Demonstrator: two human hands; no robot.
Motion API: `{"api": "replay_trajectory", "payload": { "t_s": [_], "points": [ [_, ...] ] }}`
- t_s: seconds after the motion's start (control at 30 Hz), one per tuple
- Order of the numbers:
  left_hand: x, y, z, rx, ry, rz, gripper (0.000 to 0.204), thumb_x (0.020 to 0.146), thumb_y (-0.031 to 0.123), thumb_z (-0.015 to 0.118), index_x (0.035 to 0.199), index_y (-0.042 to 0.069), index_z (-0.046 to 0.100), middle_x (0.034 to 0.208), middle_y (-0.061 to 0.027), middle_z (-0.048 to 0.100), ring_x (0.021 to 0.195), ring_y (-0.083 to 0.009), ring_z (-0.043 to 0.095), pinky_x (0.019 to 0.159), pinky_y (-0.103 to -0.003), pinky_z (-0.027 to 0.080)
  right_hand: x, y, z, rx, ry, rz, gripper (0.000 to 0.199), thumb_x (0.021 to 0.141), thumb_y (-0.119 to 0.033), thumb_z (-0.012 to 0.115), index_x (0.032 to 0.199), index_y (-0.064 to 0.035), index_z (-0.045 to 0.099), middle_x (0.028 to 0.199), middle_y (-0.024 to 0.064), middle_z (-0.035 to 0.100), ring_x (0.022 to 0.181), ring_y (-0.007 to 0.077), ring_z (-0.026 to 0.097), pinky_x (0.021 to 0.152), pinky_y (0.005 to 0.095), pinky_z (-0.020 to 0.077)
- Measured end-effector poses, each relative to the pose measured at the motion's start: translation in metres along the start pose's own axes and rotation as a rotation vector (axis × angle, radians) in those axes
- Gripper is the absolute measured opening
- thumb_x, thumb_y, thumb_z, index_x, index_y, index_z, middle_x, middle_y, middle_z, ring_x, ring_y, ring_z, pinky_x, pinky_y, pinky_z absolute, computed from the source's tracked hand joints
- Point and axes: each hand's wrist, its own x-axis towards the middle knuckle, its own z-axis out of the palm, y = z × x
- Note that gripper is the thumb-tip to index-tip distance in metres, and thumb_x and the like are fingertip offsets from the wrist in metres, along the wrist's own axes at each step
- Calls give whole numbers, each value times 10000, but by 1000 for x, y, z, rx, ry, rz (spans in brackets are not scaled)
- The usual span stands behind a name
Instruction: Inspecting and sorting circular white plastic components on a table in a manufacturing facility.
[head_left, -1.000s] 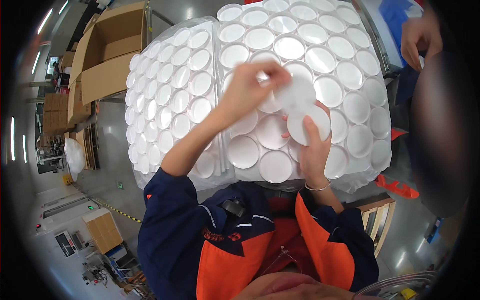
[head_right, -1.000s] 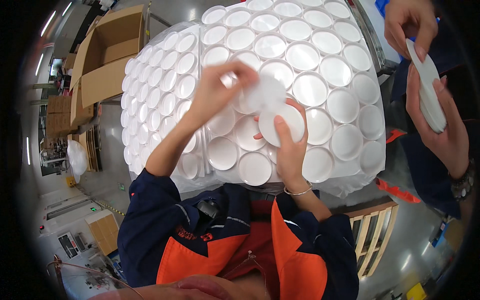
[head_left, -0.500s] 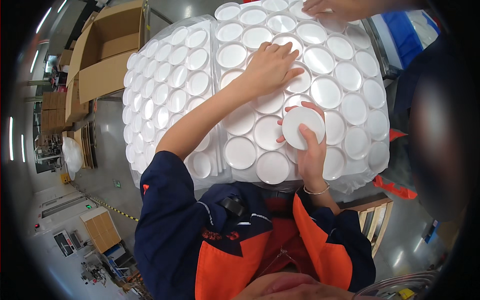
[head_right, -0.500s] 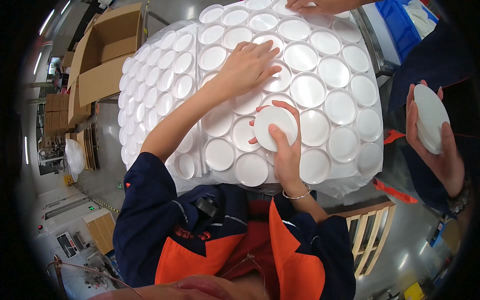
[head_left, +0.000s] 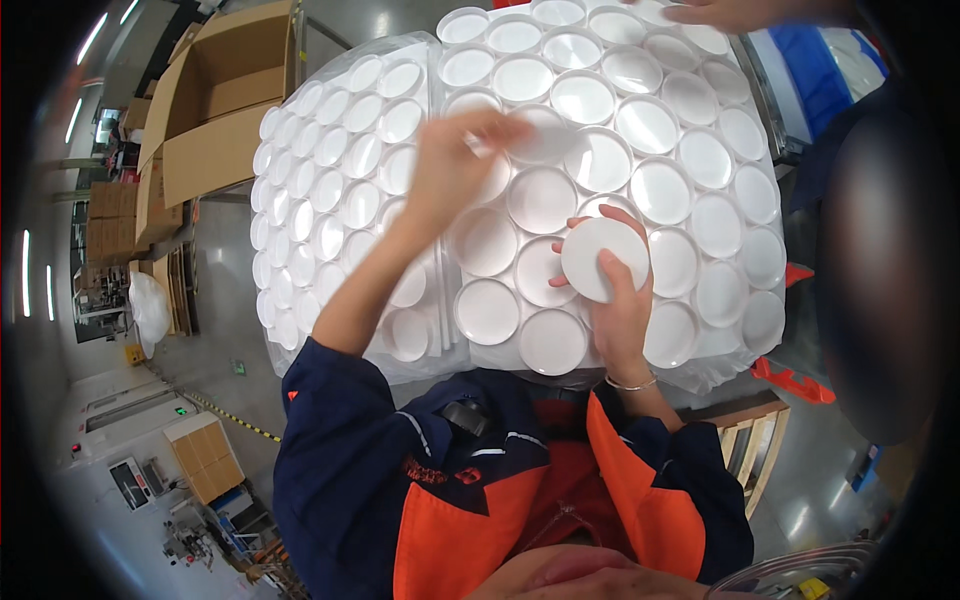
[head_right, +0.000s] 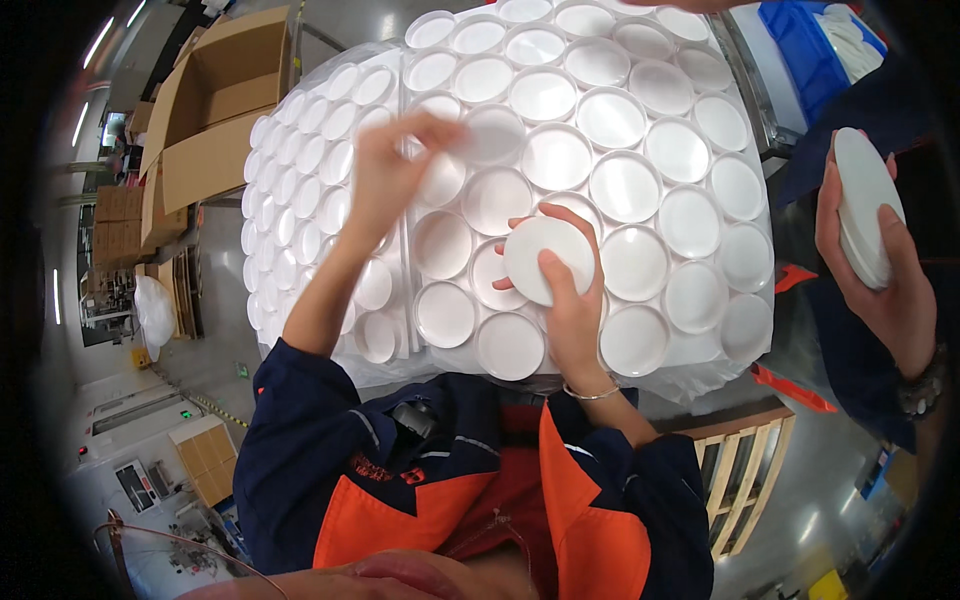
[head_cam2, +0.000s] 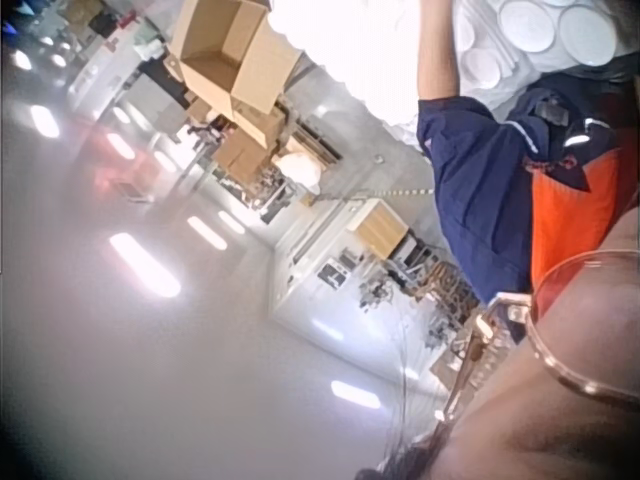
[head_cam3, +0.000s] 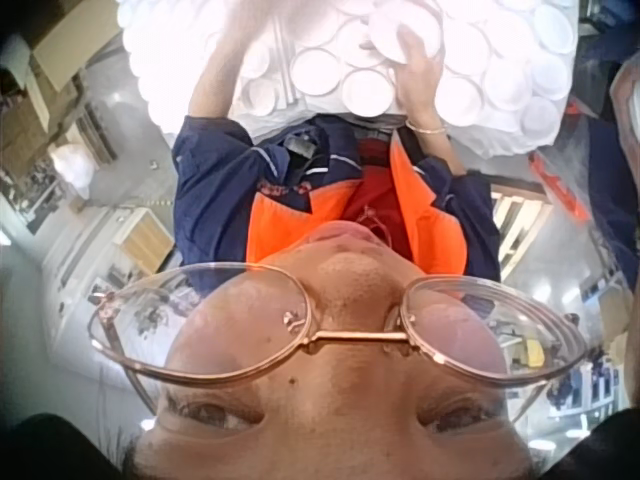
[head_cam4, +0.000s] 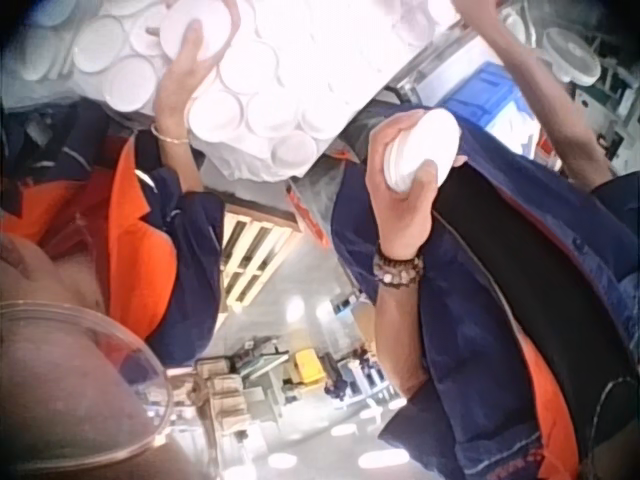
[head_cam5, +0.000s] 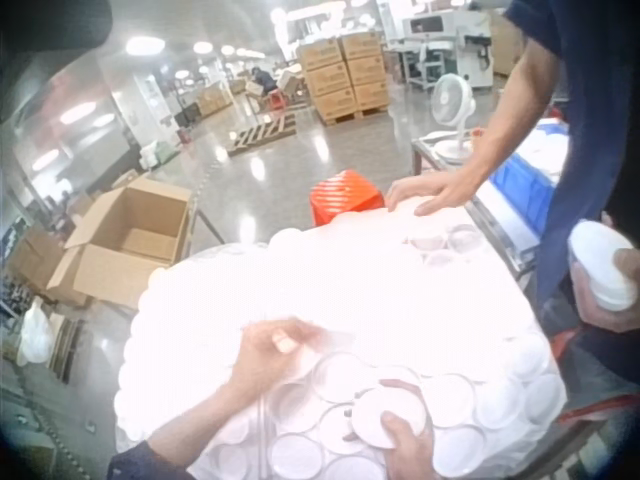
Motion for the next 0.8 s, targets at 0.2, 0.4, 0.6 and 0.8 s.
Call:
{"api": "replay_trajectory", "payload": {
  "t_s": [0.2,0.4,0.6,0.8],
  "points": [
    [68,-102,-41,698,19,266,87,861,83,716,912,57,781,882,-97,729,778,-249,672,707,-353,514,-5,-4,6,-28,-17,26,553,956,-169,530,1460,-20,357,1311,253,555,1122,349,647,790,416,619],
    [50,-119,-23,755,-142,178,336,1027,309,501,1154,81,712,1196,-106,682,1076,-324,637,917,-464,467,-4,-6,7,-53,-50,40,541,965,-168,524,1459,-22,361,1316,252,558,1144,342,634,814,415,614],
    [58,-73,-23,978,-206,178,356,1023,322,510,1282,120,647,1335,-107,609,1121,-326,615,950,-503,442,0,1,7,-86,-16,6,511,975,-161,551,1436,-18,383,1276,203,585,1115,285,639,771,381,607],
    [-23,16,10,-34,-520,-2,281,919,117,686,1193,54,686,1020,-101,711,872,-190,669,765,-317,547,2,1,7,-140,53,-15,477,978,-136,582,1403,-8,405,1209,167,609,1058,249,656,745,364,613]
  ]
}}
